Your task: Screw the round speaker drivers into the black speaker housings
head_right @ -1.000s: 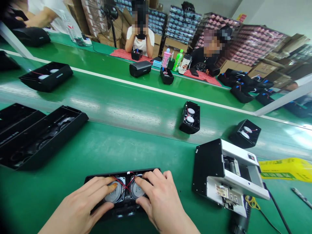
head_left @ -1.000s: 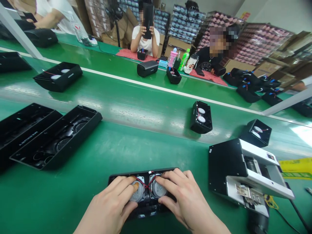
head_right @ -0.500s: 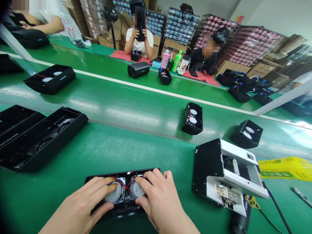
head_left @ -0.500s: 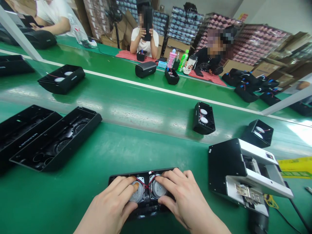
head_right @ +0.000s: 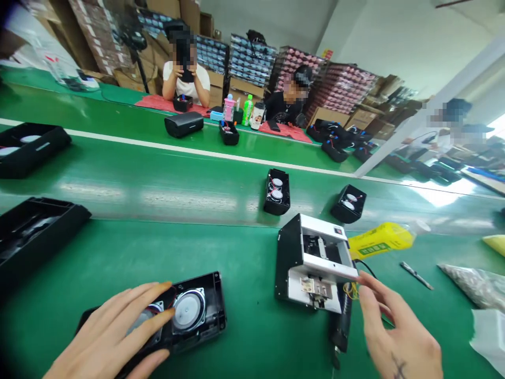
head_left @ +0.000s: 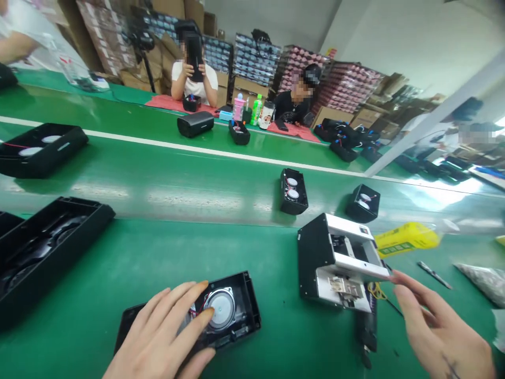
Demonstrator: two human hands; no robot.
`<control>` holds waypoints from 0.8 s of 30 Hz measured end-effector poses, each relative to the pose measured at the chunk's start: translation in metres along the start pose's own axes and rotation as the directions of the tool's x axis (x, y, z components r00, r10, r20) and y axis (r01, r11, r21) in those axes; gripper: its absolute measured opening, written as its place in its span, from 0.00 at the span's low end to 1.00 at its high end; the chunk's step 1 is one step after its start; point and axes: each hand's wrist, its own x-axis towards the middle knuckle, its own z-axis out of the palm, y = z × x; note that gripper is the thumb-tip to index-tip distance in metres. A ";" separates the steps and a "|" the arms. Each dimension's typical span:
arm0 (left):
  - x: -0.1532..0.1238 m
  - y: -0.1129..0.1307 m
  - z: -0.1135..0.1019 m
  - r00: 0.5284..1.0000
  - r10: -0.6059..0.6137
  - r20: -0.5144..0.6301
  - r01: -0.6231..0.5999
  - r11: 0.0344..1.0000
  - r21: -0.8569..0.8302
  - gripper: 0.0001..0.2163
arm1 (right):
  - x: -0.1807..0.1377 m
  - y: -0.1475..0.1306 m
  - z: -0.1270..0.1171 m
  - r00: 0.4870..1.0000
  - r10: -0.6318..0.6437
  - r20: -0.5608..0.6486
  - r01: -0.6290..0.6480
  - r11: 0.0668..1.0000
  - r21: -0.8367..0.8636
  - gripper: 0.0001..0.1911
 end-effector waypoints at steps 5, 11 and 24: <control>0.018 0.005 0.027 0.993 -0.013 0.120 -0.004 0.991 0.137 0.15 | 0.054 0.083 0.023 0.979 0.144 0.145 -0.129 0.986 -0.109 0.36; 0.019 0.001 0.033 0.965 -0.151 0.215 0.136 0.987 0.081 0.17 | 0.071 0.104 0.081 0.938 0.195 0.286 -0.224 0.972 0.073 0.32; 0.019 0.009 0.030 0.935 -0.236 0.267 0.226 0.972 0.068 0.15 | 0.027 0.102 0.066 0.761 0.375 0.528 -0.597 0.087 0.798 0.18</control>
